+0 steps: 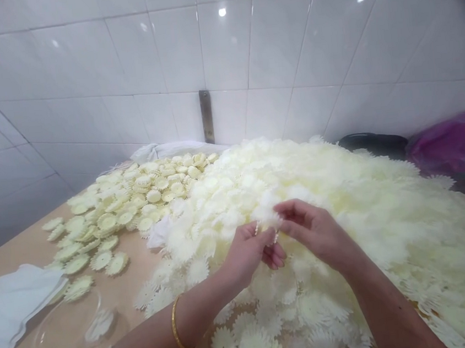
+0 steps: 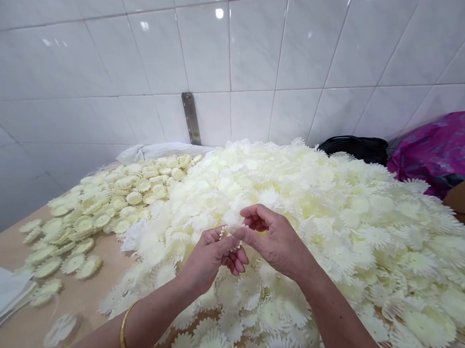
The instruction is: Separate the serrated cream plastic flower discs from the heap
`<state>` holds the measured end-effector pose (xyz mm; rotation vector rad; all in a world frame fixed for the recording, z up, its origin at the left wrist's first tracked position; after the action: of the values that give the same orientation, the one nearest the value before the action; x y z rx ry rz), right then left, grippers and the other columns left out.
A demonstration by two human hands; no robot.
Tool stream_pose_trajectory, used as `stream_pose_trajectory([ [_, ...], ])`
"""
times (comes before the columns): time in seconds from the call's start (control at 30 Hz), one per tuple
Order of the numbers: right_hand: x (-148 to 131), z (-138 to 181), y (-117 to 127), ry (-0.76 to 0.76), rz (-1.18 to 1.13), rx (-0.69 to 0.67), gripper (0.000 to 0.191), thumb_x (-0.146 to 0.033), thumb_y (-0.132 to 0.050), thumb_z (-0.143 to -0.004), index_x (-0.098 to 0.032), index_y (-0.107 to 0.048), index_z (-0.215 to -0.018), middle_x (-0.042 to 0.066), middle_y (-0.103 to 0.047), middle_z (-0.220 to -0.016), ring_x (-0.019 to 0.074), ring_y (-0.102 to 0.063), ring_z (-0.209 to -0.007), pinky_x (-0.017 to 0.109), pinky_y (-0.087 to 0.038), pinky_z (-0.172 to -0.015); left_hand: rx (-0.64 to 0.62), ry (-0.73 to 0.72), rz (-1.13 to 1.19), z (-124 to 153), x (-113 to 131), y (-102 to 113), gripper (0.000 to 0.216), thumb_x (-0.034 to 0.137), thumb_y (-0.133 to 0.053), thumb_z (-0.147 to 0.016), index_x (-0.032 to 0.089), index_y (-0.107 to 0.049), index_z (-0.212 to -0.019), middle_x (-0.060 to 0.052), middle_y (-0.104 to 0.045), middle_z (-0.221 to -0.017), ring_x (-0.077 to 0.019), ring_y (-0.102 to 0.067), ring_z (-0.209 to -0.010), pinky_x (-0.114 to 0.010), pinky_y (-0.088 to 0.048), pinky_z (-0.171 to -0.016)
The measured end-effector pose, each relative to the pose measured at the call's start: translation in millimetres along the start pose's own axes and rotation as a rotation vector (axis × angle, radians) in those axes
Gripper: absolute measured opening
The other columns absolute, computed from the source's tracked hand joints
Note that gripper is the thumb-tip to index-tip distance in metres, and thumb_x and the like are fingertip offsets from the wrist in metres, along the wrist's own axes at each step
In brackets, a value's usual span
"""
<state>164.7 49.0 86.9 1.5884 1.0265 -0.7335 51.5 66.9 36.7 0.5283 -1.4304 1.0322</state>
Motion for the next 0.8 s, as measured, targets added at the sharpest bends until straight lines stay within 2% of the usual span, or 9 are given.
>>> stream_pose_trajectory([
  [0.07,1,0,-2,0.025,0.060,0.020,0.018,-0.034,-0.054,-0.077,-0.017,-0.055,-0.073,0.000,-0.055,-0.066,0.0136,-0.051,-0.064,0.026,-0.042,-0.062,-0.029,0.003,0.022,0,0,-2,0.024,0.036,-0.058,-0.073,0.012,-0.054,-0.076,-0.004,-0.061,-0.054,-0.0113,-0.055,-0.043,-0.021,-0.041,-0.043],
  [0.13,2,0,-2,0.025,0.113,0.102,0.024,-0.032,-0.050,-0.079,-0.017,-0.049,-0.060,-0.003,-0.047,-0.056,0.0109,-0.044,-0.056,0.024,-0.037,-0.055,-0.065,0.010,0.033,0,0,-4,0.025,0.036,-0.058,-0.073,0.012,-0.053,-0.076,-0.005,-0.062,-0.056,-0.0123,-0.056,-0.044,-0.022,-0.042,-0.043],
  [0.3,2,3,3,0.015,0.128,0.282,0.028,-0.034,-0.047,-0.081,-0.018,-0.042,-0.058,-0.005,-0.040,-0.052,0.0092,-0.037,-0.049,0.022,-0.031,-0.048,-0.116,0.018,0.119,7,7,-9,0.026,0.034,-0.057,-0.075,0.010,-0.051,-0.069,-0.006,-0.061,-0.054,-0.0117,-0.056,-0.042,-0.021,-0.042,-0.041],
  [0.37,4,5,19,0.000,0.190,0.423,0.028,-0.034,-0.047,-0.081,-0.019,-0.042,-0.058,-0.005,-0.040,-0.051,0.0093,-0.037,-0.047,0.022,-0.030,-0.045,-0.130,0.028,0.146,13,10,-13,0.025,0.034,-0.057,-0.075,0.010,-0.051,-0.068,-0.006,-0.061,-0.054,-0.0108,-0.055,-0.040,-0.020,-0.041,-0.040],
  [0.43,7,11,45,-0.050,0.226,0.654,0.029,-0.036,-0.047,-0.081,-0.019,-0.042,-0.058,-0.005,-0.040,-0.049,0.0090,-0.035,-0.044,0.021,-0.027,-0.042,-0.155,0.040,0.138,18,10,-17,0.025,0.034,-0.056,-0.076,0.012,-0.050,-0.068,-0.006,-0.062,-0.054,-0.0107,-0.054,-0.040,-0.020,-0.040,-0.039],
  [0.5,10,14,64,-0.078,0.151,0.743,0.029,-0.037,-0.050,-0.079,-0.019,-0.043,-0.057,-0.004,-0.042,-0.051,0.0087,-0.035,-0.045,0.021,-0.028,-0.042,-0.138,0.055,0.105,21,10,-18,0.023,0.034,-0.055,-0.077,0.013,-0.049,-0.069,-0.005,-0.061,-0.053,-0.0107,-0.053,-0.039,-0.020,-0.039,-0.038],
  [0.57,8,9,66,-0.055,0.065,0.593,0.029,-0.038,-0.054,-0.076,-0.018,-0.045,-0.056,-0.003,-0.044,-0.053,0.0101,-0.040,-0.051,0.021,-0.033,-0.047,-0.089,0.070,0.080,21,9,-17,0.017,0.031,-0.054,-0.077,0.014,-0.051,-0.077,-0.003,-0.060,-0.052,-0.0107,-0.053,-0.040,-0.020,-0.039,-0.040],
  [0.7,1,1,40,-0.027,-0.087,0.158,0.027,-0.039,-0.057,-0.073,-0.018,-0.048,-0.059,-0.003,-0.044,-0.059,0.0115,-0.043,-0.059,0.024,-0.038,-0.059,-0.035,0.062,0.074,15,10,-12,0.022,0.023,-0.051,-0.076,0.016,-0.051,-0.097,-0.002,-0.061,-0.060,-0.0107,-0.054,-0.046,-0.021,-0.041,-0.045],
  [0.8,-2,1,29,-0.013,-0.155,0.060,0.025,-0.036,-0.056,-0.075,-0.018,-0.047,-0.060,-0.003,-0.042,-0.061,0.0107,-0.041,-0.060,0.024,-0.037,-0.059,-0.039,0.058,0.082,13,10,-11,0.018,0.024,-0.053,-0.075,0.015,-0.053,-0.090,-0.003,-0.060,-0.067,-0.0097,-0.054,-0.045,-0.021,-0.040,-0.043],
])
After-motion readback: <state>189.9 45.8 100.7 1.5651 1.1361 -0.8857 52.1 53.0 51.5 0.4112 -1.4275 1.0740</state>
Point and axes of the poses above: each hand's wrist, its own z-axis away from the middle knuckle, its own y-axis out of the back of the hand, x = y × z, the point moved 5 cm from there along -z, towards the middle knuckle
